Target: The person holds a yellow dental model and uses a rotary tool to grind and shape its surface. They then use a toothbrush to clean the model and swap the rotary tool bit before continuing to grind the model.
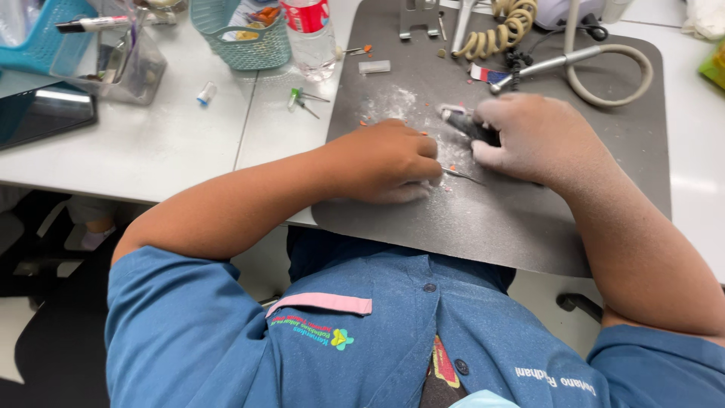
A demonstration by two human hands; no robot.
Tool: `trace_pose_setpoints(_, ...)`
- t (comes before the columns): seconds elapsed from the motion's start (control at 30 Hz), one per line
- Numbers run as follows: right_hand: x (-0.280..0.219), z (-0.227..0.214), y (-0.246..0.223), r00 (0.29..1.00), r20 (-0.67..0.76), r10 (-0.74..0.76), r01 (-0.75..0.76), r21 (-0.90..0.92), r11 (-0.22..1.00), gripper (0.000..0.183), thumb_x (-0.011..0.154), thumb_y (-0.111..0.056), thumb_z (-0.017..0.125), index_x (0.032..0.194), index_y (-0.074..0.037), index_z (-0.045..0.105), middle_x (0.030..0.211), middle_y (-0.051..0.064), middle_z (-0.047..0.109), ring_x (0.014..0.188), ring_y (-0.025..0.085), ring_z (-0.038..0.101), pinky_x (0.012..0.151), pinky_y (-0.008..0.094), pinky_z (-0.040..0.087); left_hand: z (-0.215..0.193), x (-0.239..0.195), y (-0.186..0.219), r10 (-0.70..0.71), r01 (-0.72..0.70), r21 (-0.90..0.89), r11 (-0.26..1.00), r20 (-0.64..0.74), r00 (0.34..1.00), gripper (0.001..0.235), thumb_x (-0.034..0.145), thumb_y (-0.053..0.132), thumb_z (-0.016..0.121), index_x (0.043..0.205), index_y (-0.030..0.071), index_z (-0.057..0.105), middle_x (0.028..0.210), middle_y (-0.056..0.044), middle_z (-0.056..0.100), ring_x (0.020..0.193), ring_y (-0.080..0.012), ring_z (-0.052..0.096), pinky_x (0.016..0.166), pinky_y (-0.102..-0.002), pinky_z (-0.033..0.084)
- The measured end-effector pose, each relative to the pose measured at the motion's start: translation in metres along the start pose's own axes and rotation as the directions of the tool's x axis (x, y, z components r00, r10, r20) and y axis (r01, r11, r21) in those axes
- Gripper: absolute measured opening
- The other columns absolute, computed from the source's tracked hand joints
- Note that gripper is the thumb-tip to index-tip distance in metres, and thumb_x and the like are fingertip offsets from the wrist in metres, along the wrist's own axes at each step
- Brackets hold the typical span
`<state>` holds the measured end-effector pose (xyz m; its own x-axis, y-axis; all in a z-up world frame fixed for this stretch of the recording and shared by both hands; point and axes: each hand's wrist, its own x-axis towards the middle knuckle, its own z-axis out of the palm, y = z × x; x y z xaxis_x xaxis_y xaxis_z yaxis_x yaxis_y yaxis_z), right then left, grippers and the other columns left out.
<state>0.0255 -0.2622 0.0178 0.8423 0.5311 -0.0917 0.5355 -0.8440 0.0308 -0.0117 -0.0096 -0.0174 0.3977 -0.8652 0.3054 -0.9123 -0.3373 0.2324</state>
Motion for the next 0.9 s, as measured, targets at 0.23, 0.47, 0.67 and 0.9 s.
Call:
trace_pose_setpoints(0.23, 0.001, 0.008, 0.001, 0.995, -0.052, -0.088, 0.095, 0.134, 0.986, 0.043, 0.082, -0.033, 0.068, 0.121, -0.015, 0.071, 0.101, 0.014, 0.073, 0.094, 0.036, 0.07, 0.078, 0.05, 0.055, 0.002, 0.001, 0.023, 0.121, -0.12, 0.032, 0.992, -0.007, 0.993, 0.011, 0.09, 0.021, 0.068, 0.1, 0.016, 0.068, 0.099, -0.004, 0.064, 0.095, -0.0272, 0.065, 0.084, -0.046, 0.047)
trace_pose_setpoints(0.47, 0.004, 0.013, 0.004, 0.999, -0.015, -0.045, 0.047, 0.139, 0.989, 0.046, 0.082, -0.034, 0.069, 0.124, -0.015, 0.07, 0.107, 0.015, 0.073, 0.098, 0.036, 0.069, 0.081, 0.049, 0.054, -0.018, -0.003, 0.059, 0.24, -0.236, 0.183, 0.954, -0.002, 0.971, 0.008, 0.089, 0.022, 0.063, 0.09, 0.014, 0.064, 0.089, -0.004, 0.06, 0.089, -0.0257, 0.065, 0.082, -0.044, 0.049)
trace_pose_setpoints(0.67, 0.01, 0.011, 0.005, 0.998, 0.054, -0.015, 0.007, 0.136, 0.991, 0.049, 0.082, -0.036, 0.07, 0.125, -0.014, 0.068, 0.109, 0.015, 0.072, 0.097, 0.036, 0.07, 0.081, 0.049, 0.055, -0.055, -0.071, 0.049, 0.048, 0.046, 0.375, 0.926, -0.237, 0.97, 0.009, 0.09, 0.019, 0.068, 0.096, 0.013, 0.068, 0.089, -0.006, 0.064, 0.088, -0.0251, 0.066, 0.08, -0.043, 0.051)
trace_pose_setpoints(0.9, 0.006, 0.007, 0.001, 0.998, 0.061, 0.012, -0.019, 0.117, 0.993, 0.047, 0.085, -0.036, 0.066, 0.127, -0.015, 0.066, 0.11, 0.019, 0.071, 0.1, 0.038, 0.068, 0.083, 0.052, 0.054, -0.138, -0.287, -0.051, -0.529, 0.812, 0.412, 0.413, -0.618, 0.582, 0.019, 0.09, 0.017, 0.077, 0.105, 0.007, 0.073, 0.094, -0.01, 0.07, 0.085, -0.025, 0.068, 0.076, -0.04, 0.053)
